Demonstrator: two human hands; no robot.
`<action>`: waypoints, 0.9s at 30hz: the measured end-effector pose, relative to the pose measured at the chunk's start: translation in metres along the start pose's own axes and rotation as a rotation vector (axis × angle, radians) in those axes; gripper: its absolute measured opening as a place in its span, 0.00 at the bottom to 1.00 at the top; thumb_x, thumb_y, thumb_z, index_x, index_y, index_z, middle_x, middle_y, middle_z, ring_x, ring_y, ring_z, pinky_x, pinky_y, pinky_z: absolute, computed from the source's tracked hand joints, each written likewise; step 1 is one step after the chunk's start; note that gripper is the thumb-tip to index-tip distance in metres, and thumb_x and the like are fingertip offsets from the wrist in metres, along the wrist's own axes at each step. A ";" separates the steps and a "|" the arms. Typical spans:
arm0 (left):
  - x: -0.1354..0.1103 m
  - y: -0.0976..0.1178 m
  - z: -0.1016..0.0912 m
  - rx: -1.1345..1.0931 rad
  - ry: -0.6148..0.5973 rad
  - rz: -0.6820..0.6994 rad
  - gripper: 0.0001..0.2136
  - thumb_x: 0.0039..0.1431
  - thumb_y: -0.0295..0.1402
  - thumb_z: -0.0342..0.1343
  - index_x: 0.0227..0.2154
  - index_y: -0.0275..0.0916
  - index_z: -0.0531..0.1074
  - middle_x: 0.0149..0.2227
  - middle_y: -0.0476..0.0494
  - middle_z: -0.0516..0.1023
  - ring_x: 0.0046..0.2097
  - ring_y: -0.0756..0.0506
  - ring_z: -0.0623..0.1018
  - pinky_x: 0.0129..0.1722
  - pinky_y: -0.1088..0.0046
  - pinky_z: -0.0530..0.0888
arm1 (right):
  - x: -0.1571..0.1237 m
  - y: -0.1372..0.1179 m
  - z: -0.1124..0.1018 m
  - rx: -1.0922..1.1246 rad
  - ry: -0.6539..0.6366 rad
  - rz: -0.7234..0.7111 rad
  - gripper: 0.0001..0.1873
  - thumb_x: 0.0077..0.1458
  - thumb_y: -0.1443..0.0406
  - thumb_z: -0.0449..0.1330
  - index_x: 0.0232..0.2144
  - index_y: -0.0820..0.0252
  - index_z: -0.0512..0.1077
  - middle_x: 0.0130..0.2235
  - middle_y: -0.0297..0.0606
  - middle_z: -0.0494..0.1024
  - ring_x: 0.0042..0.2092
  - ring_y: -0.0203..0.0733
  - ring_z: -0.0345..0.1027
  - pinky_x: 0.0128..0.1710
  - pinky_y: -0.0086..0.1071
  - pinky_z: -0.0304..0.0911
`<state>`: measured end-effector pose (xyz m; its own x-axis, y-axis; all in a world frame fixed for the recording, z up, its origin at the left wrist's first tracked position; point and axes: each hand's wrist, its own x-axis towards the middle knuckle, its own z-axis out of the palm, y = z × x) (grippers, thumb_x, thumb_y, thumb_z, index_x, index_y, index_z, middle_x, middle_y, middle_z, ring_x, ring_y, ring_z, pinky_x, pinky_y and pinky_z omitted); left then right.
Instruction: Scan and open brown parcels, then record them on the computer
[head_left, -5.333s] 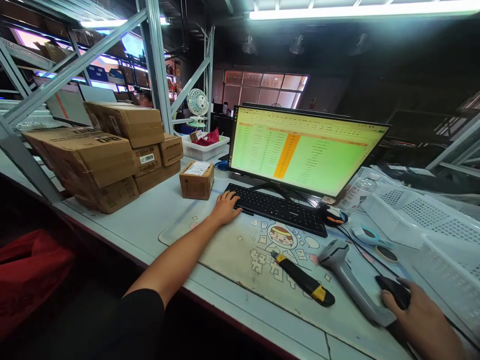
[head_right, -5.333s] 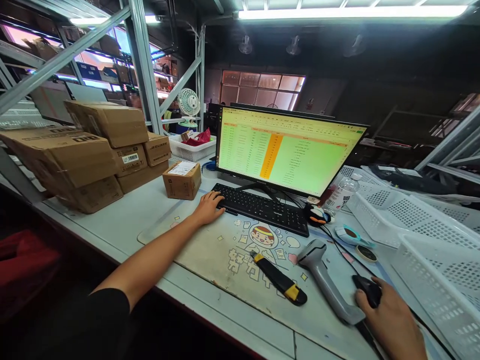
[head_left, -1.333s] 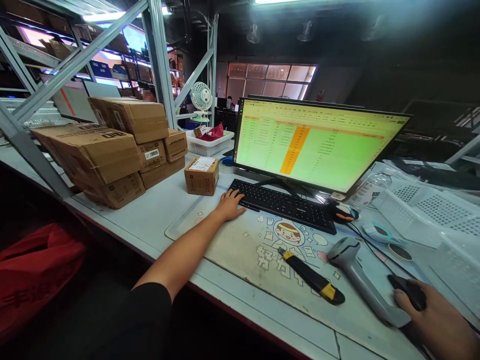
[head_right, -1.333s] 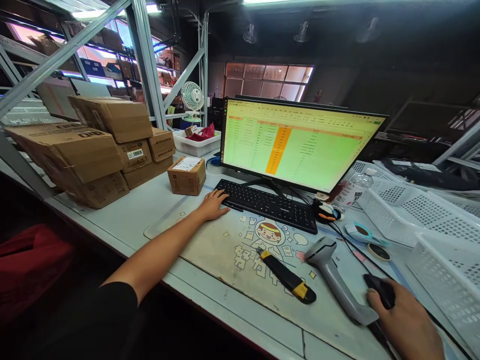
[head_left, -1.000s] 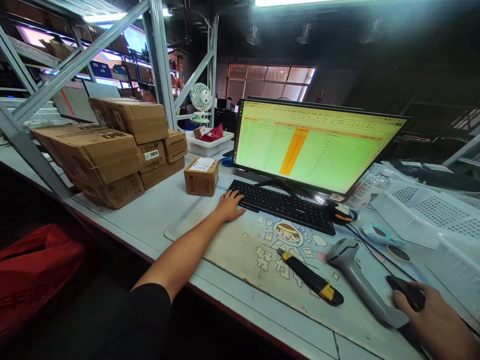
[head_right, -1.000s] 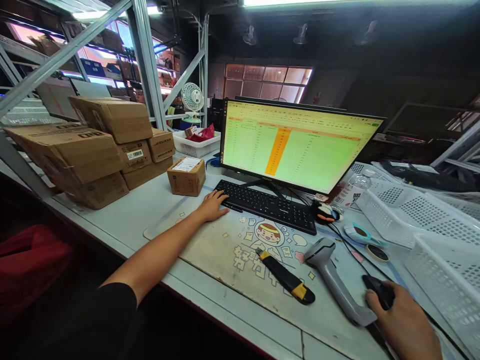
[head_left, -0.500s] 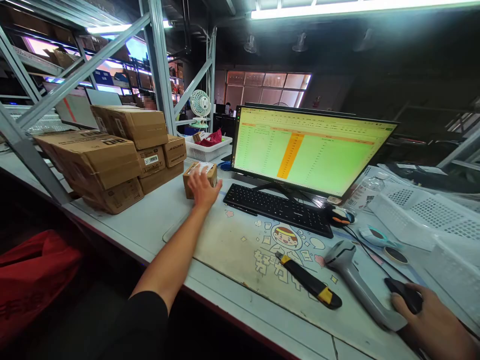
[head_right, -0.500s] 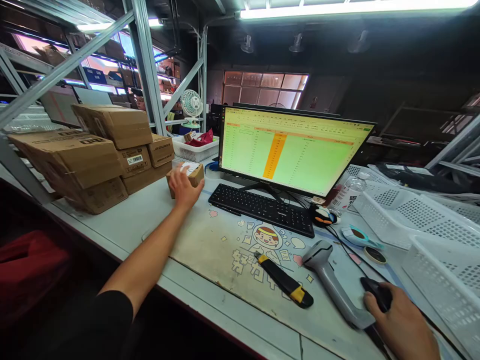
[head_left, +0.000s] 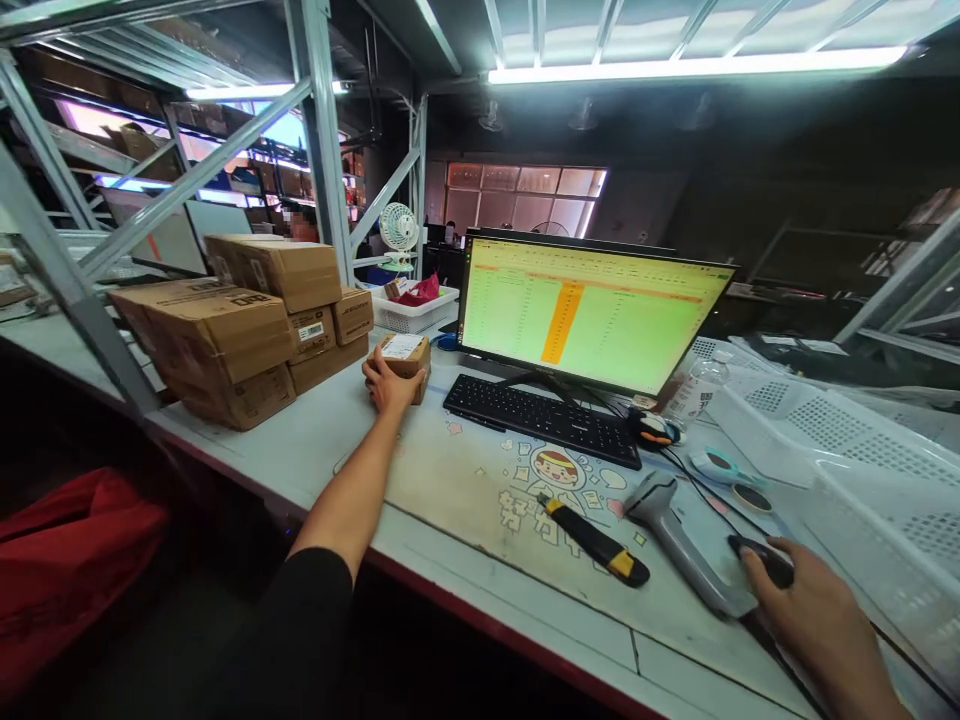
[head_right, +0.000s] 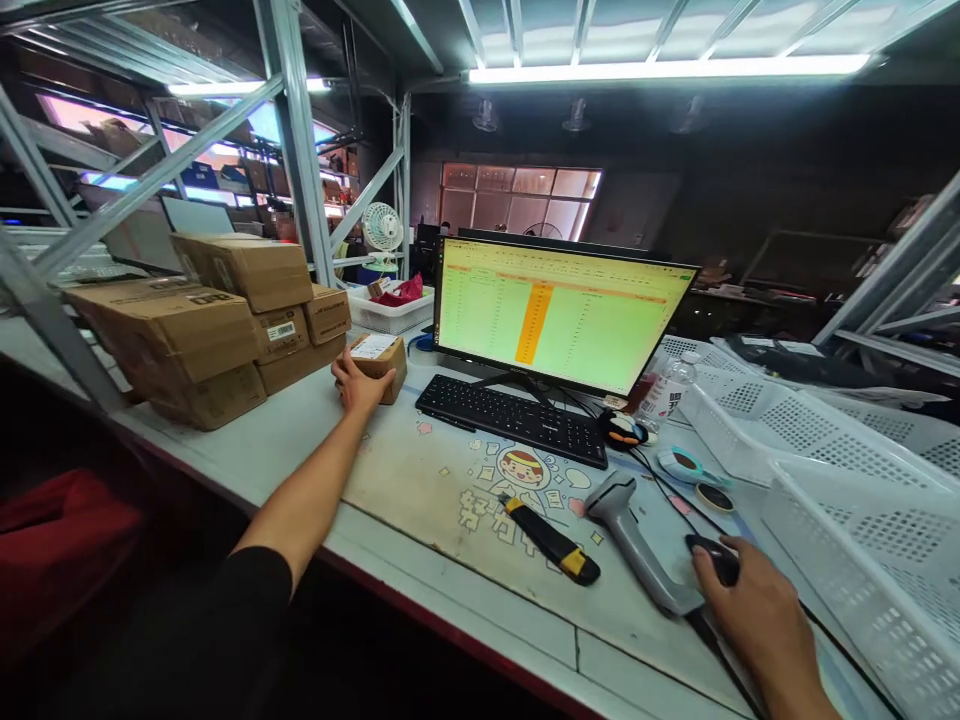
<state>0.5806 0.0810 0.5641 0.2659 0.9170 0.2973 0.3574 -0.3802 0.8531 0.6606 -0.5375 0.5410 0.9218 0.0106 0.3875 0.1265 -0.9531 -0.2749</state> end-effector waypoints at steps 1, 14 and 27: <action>0.000 0.002 -0.004 -0.028 0.018 0.021 0.53 0.52 0.42 0.74 0.75 0.47 0.48 0.74 0.23 0.49 0.71 0.23 0.65 0.66 0.42 0.68 | -0.001 -0.006 -0.006 0.020 0.010 0.010 0.37 0.54 0.39 0.42 0.49 0.57 0.71 0.55 0.62 0.80 0.59 0.70 0.75 0.62 0.56 0.68; -0.076 0.032 -0.075 -0.272 -0.057 1.327 0.53 0.42 0.41 0.78 0.70 0.51 0.56 0.72 0.30 0.50 0.74 0.23 0.55 0.69 0.37 0.63 | -0.040 -0.123 -0.006 -0.182 -0.351 -0.108 0.35 0.62 0.56 0.53 0.65 0.72 0.67 0.56 0.62 0.82 0.54 0.61 0.79 0.53 0.47 0.71; -0.121 0.024 -0.090 -0.087 -0.297 1.611 0.50 0.47 0.39 0.76 0.71 0.61 0.56 0.71 0.36 0.57 0.73 0.23 0.58 0.70 0.28 0.55 | -0.086 -0.163 -0.156 0.301 -0.417 -0.629 0.21 0.52 0.47 0.66 0.42 0.52 0.81 0.38 0.37 0.86 0.37 0.48 0.77 0.36 0.37 0.70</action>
<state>0.4768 -0.0277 0.5870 0.4482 -0.4530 0.7707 -0.4880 -0.8463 -0.2137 0.5035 -0.4299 0.6895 0.6987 0.6855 0.2047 0.7046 -0.6099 -0.3627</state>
